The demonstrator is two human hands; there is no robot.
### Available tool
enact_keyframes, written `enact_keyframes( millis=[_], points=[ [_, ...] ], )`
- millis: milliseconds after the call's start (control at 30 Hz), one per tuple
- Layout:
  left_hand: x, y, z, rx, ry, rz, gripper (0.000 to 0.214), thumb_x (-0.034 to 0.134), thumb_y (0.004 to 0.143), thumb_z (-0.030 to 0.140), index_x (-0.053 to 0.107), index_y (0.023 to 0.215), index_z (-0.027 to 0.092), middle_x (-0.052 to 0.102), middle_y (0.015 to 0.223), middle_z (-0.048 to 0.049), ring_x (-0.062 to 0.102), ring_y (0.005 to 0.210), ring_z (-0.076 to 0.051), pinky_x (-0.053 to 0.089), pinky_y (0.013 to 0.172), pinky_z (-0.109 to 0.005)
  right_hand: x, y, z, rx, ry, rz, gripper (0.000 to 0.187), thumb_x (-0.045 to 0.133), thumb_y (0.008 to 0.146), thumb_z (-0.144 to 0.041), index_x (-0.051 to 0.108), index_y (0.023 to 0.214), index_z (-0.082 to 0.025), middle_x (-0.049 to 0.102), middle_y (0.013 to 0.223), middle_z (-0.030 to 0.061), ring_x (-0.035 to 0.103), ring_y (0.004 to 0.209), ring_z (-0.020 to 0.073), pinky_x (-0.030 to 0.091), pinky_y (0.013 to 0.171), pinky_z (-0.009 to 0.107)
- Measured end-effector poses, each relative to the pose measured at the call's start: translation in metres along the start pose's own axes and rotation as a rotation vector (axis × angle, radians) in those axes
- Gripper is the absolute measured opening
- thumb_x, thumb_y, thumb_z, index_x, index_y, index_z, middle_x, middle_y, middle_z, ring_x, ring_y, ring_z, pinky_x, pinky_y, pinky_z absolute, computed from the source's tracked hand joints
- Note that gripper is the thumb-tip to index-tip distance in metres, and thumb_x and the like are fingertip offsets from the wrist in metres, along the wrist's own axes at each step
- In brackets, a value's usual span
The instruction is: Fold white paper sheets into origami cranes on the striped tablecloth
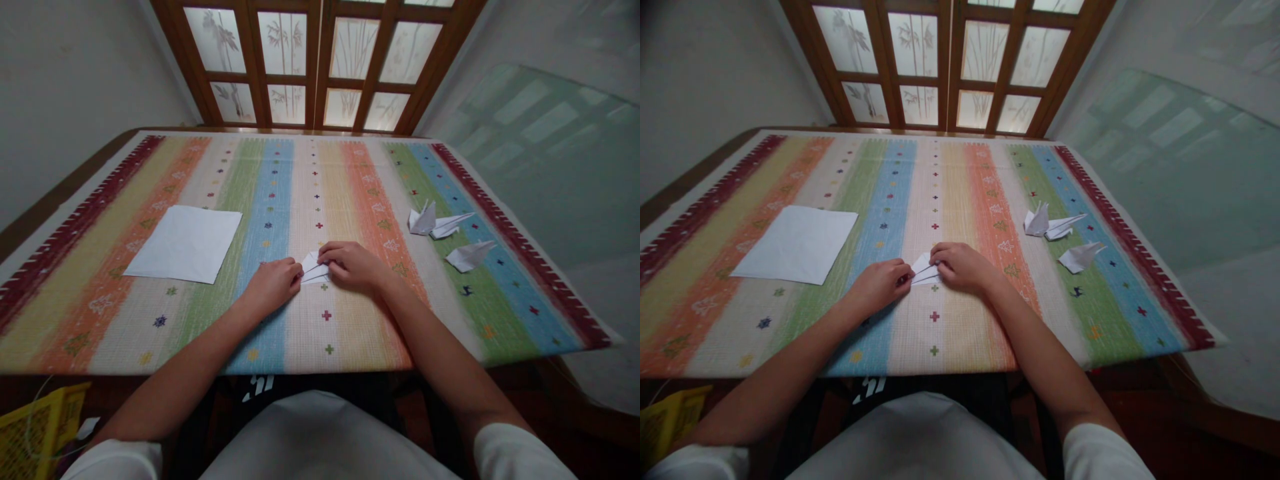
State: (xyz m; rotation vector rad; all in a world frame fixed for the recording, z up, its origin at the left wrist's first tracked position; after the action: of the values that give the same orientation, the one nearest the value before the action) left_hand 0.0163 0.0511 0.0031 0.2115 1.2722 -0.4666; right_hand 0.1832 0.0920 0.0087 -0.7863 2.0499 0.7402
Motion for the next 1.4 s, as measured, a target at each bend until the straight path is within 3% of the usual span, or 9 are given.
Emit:
enact_keyframes(
  millis=[133, 433, 1000, 1400],
  points=[
    [0.0, 0.0, 0.0, -0.013, 0.012, -0.009, 0.023, 0.055, 0.1, 0.02, 0.078, 0.097, 0.017, 0.075, 0.098, -0.0092, 0.068, 0.082, -0.021, 0.046, 0.072, -0.03, 0.001, 0.0, -0.001, 0.028, 0.007, 0.002, 0.017, 0.066, 0.096, -0.02, 0.083, 0.1, -0.019, 0.078, 0.111, 0.0109, 0.073, 0.094, 0.0227, 0.057, 0.09, 0.037],
    [-0.003, -0.003, -0.001, 0.016, -0.002, -0.015, 0.025, 0.055, 0.1, 0.021, 0.079, 0.101, 0.017, 0.076, 0.1, -0.0093, 0.069, 0.082, -0.021, 0.047, 0.072, -0.03, 0.004, 0.003, 0.004, 0.014, -0.059, -0.005, 0.01, 0.074, 0.095, -0.019, 0.083, 0.092, -0.022, 0.078, 0.103, 0.0093, 0.066, 0.102, 0.0256, 0.054, 0.091, 0.04],
    [-0.009, -0.008, 0.0, 0.063, 0.046, -0.072, 0.024, 0.061, 0.097, 0.026, 0.08, 0.111, 0.02, 0.078, 0.105, -0.0088, 0.071, 0.086, -0.023, 0.047, 0.072, -0.031, 0.004, -0.002, 0.01, 0.032, -0.006, -0.018, 0.013, 0.072, 0.097, -0.022, 0.084, 0.099, -0.023, 0.08, 0.112, 0.0087, 0.069, 0.102, 0.025, 0.053, 0.093, 0.04],
    [-0.008, -0.006, -0.008, 0.084, -0.023, -0.077, 0.024, 0.06, 0.1, 0.018, 0.081, 0.111, 0.022, 0.08, 0.113, -0.0073, 0.074, 0.099, -0.025, 0.051, 0.081, -0.032, 0.007, -0.001, 0.017, 0.091, 0.038, -0.02, 0.011, 0.077, 0.093, -0.017, 0.083, 0.1, -0.023, 0.08, 0.114, 0.0082, 0.068, 0.105, 0.0245, 0.053, 0.096, 0.04]
  ],
)
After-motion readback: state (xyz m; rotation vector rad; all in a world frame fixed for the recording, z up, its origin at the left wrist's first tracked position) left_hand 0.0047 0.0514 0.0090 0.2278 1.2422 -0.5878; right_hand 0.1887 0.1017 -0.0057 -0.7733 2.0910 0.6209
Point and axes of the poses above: each hand's wrist, its own y-axis towards the middle knuckle, its own x-axis out of the palm, z = x × y, the point moved 6 cm from there along y, towards the middle knuckle
